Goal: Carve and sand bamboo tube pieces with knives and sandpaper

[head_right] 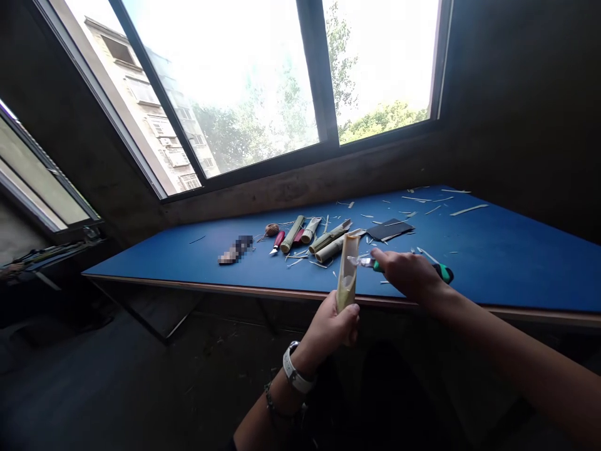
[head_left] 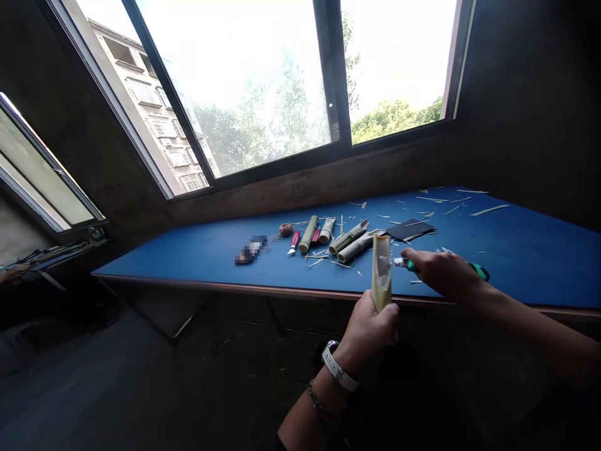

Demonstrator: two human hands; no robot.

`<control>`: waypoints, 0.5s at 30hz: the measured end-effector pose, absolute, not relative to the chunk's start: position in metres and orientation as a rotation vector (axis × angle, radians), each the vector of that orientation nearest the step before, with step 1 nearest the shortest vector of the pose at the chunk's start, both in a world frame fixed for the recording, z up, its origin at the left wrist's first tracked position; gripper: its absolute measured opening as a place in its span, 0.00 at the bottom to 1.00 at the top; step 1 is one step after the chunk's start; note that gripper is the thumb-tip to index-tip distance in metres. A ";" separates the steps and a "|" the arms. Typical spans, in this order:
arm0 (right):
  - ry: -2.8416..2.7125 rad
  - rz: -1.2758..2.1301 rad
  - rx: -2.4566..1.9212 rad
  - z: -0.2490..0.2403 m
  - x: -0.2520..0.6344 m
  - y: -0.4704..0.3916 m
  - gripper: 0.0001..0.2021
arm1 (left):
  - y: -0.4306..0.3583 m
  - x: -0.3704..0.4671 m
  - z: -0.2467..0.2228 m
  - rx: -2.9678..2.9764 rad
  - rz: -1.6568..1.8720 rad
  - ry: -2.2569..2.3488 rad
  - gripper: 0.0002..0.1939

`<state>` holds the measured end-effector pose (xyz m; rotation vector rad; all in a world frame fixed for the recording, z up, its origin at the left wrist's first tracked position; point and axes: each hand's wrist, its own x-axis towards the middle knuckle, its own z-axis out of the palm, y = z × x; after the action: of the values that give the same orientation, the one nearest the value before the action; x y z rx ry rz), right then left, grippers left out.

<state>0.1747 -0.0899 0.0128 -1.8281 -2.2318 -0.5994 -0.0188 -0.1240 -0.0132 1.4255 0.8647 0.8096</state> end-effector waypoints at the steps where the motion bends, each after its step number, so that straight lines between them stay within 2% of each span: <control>1: -2.222 -0.609 -1.832 0.013 0.173 -0.088 0.15 | -0.125 -0.017 -0.012 1.393 0.814 0.864 0.10; 9: -2.217 -0.631 -1.756 0.017 0.168 -0.078 0.16 | -0.129 -0.014 -0.007 1.211 0.874 0.817 0.17; 15: -2.174 -0.602 -1.818 0.002 0.165 -0.074 0.14 | -0.117 -0.010 -0.010 1.219 0.860 0.845 0.15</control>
<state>0.1646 -0.0735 0.0024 -1.8177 -2.1736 -0.6017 -0.0103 -0.1173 -0.0101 1.2193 0.8454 0.8605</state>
